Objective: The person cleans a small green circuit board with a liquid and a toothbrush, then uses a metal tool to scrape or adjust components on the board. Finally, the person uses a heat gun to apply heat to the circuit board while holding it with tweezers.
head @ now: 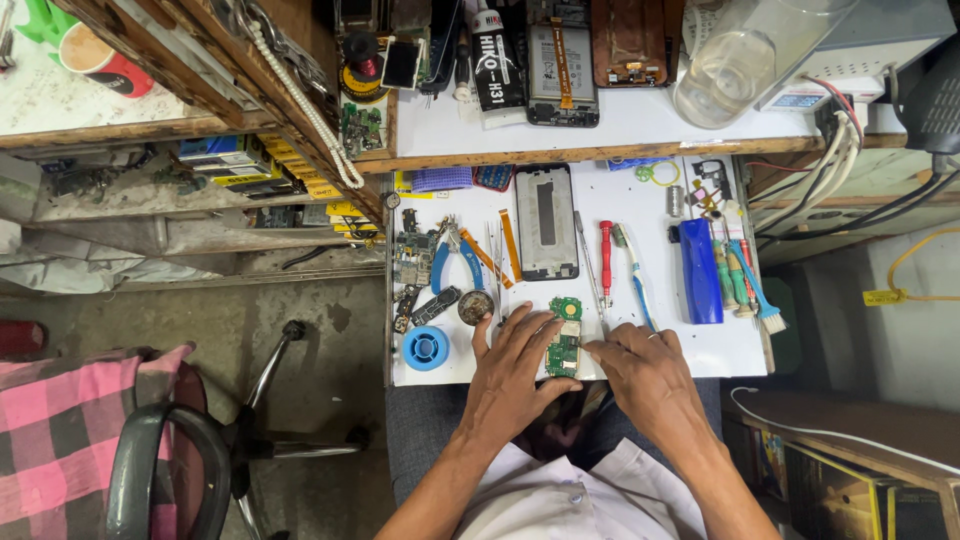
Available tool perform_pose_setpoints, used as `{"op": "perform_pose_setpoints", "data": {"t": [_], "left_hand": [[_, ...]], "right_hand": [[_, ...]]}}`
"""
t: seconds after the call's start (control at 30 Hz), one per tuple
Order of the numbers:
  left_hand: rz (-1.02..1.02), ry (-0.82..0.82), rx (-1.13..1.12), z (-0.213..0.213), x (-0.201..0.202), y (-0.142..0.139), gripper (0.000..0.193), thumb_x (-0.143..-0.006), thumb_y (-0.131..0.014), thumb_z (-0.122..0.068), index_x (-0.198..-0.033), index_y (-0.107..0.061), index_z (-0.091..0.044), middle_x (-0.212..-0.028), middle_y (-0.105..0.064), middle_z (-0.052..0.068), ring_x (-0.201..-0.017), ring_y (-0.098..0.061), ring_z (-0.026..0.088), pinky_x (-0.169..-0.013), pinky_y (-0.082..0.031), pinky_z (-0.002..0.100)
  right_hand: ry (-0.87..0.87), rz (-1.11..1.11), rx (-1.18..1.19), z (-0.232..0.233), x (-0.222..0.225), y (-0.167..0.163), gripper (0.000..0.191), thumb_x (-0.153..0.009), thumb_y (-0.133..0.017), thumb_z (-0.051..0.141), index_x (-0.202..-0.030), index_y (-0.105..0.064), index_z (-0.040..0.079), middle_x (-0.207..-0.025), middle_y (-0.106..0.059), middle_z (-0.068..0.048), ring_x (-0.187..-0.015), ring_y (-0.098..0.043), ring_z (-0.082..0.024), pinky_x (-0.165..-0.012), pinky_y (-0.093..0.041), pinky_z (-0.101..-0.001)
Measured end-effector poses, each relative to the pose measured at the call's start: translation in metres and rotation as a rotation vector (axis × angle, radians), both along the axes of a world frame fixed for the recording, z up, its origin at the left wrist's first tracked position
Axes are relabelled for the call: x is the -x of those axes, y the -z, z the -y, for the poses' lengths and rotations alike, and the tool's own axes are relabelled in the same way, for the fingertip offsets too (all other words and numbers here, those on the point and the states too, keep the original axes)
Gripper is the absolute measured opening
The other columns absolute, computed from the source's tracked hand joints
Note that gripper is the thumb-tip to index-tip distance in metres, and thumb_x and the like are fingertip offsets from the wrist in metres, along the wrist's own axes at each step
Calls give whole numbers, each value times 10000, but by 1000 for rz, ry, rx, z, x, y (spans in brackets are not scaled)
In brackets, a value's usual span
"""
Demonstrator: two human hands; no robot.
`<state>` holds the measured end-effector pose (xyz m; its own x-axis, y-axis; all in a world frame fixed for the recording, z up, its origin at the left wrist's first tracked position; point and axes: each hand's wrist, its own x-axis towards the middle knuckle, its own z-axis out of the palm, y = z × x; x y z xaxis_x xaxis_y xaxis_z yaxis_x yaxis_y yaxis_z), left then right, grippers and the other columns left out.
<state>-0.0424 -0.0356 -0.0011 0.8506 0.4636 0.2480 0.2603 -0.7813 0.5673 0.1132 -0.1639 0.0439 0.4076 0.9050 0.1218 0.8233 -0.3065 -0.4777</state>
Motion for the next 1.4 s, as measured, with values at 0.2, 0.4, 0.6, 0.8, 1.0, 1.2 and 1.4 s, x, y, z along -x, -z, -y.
{"op": "perform_pose_setpoints", "data": {"t": [0.2,0.4,0.6,0.8,1.0,1.2,1.4], "left_hand": [[-3,-2,1,0,0,0,814,-743,-831,-511,-1388,-589,-77,-1415,-582,69,-1424,-440,248,-1195,-177,549],[-1,0,6,0,-1,0,817,-748,-828,-517,-1393,-584,-79,-1416,-583,67,-1426,-438,247,-1195,-182,547],[-5,-4,5,1,-1,1,817,-748,-823,-520,-1395,-586,-82,-1416,-583,69,-1424,-439,245,-1193,-182,550],[-12,-3,1,0,0,1,814,-752,-821,-523,-1395,-586,-83,-1417,-583,66,-1423,-439,245,-1193,-186,548],[-11,-4,3,1,-1,1,816,-745,-826,-522,-1390,-588,-82,-1412,-582,67,-1417,-443,246,-1187,-182,556],[7,2,-5,0,0,1,810,-751,-831,-515,-1388,-585,-78,-1413,-580,69,-1419,-445,252,-1195,-182,552],[6,-3,-12,1,0,2,810,-748,-832,-513,-1386,-586,-78,-1415,-583,66,-1422,-445,250,-1195,-183,549]], "right_hand": [[6,12,-28,-1,0,1,212,-803,-725,56,-996,-785,119,-869,-653,-30,-794,-617,-246,-739,-416,-396],[6,7,-4,0,0,-2,217,-808,-731,56,-1011,-784,110,-863,-650,-36,-789,-614,-248,-732,-415,-400],[-15,8,-26,-3,0,-3,235,-789,-730,45,-1004,-785,120,-845,-642,-30,-801,-619,-242,-739,-415,-394],[-13,15,8,-3,-1,-4,217,-803,-724,50,-1000,-783,118,-843,-642,-33,-789,-617,-242,-737,-415,-393],[-20,14,1,-2,-1,-3,205,-814,-718,61,-1006,-773,109,-864,-646,-44,-788,-612,-257,-749,-423,-398],[-21,16,14,-2,-2,-1,200,-817,-713,66,-1004,-773,108,-853,-644,-52,-790,-618,-261,-748,-427,-403],[-34,22,27,-3,-2,-1,183,-826,-709,77,-997,-769,103,-838,-640,-58,-795,-621,-267,-751,-431,-405]]}}
